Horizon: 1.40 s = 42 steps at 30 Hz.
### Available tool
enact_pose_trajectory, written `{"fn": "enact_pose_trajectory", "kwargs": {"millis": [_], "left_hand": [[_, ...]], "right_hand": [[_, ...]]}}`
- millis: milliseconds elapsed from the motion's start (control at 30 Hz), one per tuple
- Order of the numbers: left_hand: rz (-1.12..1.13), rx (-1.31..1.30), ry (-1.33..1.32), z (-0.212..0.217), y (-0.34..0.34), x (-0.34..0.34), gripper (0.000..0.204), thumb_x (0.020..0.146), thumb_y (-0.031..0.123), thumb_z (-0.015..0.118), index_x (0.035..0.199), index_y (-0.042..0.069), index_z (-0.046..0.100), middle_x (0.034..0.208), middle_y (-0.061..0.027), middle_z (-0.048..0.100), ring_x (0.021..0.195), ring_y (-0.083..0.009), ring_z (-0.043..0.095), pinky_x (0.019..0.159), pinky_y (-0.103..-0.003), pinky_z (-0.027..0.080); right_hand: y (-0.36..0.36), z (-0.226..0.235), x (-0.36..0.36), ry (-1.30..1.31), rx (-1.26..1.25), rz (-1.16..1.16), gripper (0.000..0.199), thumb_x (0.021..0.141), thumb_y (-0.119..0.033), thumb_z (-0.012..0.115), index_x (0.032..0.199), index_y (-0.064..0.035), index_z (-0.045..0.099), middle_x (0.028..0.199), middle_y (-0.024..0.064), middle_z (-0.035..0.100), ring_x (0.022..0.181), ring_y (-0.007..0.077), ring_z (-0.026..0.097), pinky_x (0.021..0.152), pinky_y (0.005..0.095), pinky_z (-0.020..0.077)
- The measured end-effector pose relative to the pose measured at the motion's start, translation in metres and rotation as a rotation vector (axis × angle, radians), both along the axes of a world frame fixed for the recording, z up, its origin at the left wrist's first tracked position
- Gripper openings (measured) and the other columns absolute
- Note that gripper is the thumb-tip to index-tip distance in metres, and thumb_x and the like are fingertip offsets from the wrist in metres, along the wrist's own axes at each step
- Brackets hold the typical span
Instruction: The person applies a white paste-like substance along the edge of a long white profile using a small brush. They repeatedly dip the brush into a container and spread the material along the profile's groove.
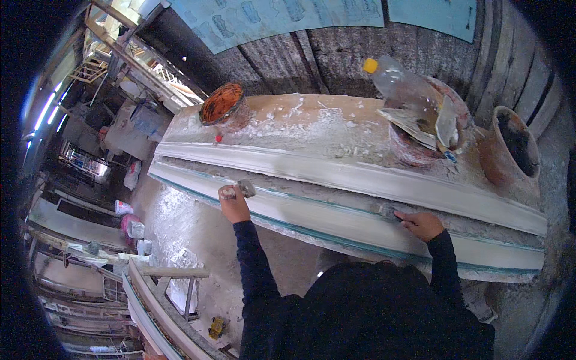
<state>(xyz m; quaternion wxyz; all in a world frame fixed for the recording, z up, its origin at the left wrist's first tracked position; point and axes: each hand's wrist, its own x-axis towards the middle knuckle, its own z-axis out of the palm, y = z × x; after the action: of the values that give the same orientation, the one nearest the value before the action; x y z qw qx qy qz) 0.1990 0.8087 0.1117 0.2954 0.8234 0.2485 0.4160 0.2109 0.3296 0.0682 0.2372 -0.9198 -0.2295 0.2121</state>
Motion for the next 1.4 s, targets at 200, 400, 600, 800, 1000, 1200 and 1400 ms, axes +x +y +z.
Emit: {"fn": "enact_pose_trajectory", "kwargs": {"millis": [200, 400, 600, 800, 1000, 1200, 1400], "left_hand": [[-0.109, -0.331, -0.219, -0.064, 0.059, -0.011, 0.012, 0.078, 0.008, 0.059, 0.084, 0.001, 0.051, 0.077, -0.0061, 0.053, 0.069, -0.0124, 0.051, 0.062, -0.026, 0.043], [-0.095, -0.406, -0.460, -0.074, 0.116, -0.033, 0.009, 0.082, 0.005, 0.056, 0.086, 0.003, 0.047, 0.081, -0.0030, 0.048, 0.072, -0.0108, 0.047, 0.063, -0.024, 0.041], [-0.032, -0.434, -0.337, -0.071, 0.175, -0.047, 0.013, 0.081, 0.005, 0.058, 0.085, 0.004, 0.046, 0.083, -0.0028, 0.047, 0.076, -0.0103, 0.045, 0.068, -0.023, 0.040], [-0.140, -0.501, -0.322, -0.076, 0.218, -0.036, 0.014, 0.080, 0.007, 0.059, 0.085, 0.004, 0.047, 0.080, -0.0021, 0.047, 0.075, -0.0102, 0.045, 0.067, -0.024, 0.040], [-0.167, -0.696, -0.335, -0.075, 0.232, -0.025, 0.014, 0.080, 0.007, 0.059, 0.087, 0.004, 0.047, 0.082, -0.0024, 0.049, 0.072, -0.0098, 0.047, 0.067, -0.023, 0.042], [-0.249, -0.786, -0.272, -0.072, 0.242, -0.028, 0.012, 0.081, 0.006, 0.056, 0.088, 0.005, 0.046, 0.082, -0.0023, 0.048, 0.074, -0.0093, 0.047, 0.068, -0.024, 0.043], [-0.266, -0.750, -0.237, -0.081, 0.250, -0.029, 0.012, 0.082, 0.005, 0.056, 0.088, 0.004, 0.046, 0.084, -0.0020, 0.048, 0.076, -0.0091, 0.046, 0.068, -0.024, 0.042]], "right_hand": [[0.091, -0.011, 0.030, 0.049, -0.160, 0.218, 0.034, 0.087, -0.036, 0.039, 0.120, -0.0344, 0.046, 0.096, 0.0099, 0.061, 0.078, 0.0347, 0.058, 0.069, 0.0446, 0.0470], [0.200, -0.021, 0.058, 0.012, -0.155, 0.260, 0.032, 0.086, -0.037, 0.043, 0.118, -0.0408, 0.046, 0.092, 0.0088, 0.062, 0.076, 0.0307, 0.059, 0.068, 0.0410, 0.0461], [0.293, -0.004, 0.085, 0.007, -0.130, 0.350, 0.033, 0.086, -0.038, 0.042, 0.119, -0.0413, 0.045, 0.088, 0.0096, 0.062, 0.076, 0.0305, 0.059, 0.066, 0.0417, 0.0462], [0.397, 0.017, 0.090, 0.022, -0.188, 0.363, 0.033, 0.086, -0.038, 0.042, 0.119, -0.0406, 0.045, 0.084, 0.0104, 0.062, 0.075, 0.0316, 0.059, 0.066, 0.0419, 0.0459], [0.420, 0.005, 0.092, 0.069, -0.098, 0.325, 0.034, 0.086, -0.039, 0.042, 0.120, -0.0376, 0.045, 0.087, 0.0128, 0.061, 0.077, 0.0310, 0.059, 0.070, 0.0398, 0.0449], [0.318, 0.022, 0.077, 0.179, -0.153, 0.191, 0.035, 0.084, -0.039, 0.049, 0.118, -0.0328, 0.050, 0.094, 0.0119, 0.062, 0.082, 0.0292, 0.060, 0.075, 0.0361, 0.0446], [0.271, 0.006, 0.066, 0.215, -0.166, 0.074, 0.034, 0.083, -0.036, 0.051, 0.117, -0.0331, 0.051, 0.093, 0.0111, 0.063, 0.083, 0.0289, 0.060, 0.075, 0.0357, 0.0446]]}}
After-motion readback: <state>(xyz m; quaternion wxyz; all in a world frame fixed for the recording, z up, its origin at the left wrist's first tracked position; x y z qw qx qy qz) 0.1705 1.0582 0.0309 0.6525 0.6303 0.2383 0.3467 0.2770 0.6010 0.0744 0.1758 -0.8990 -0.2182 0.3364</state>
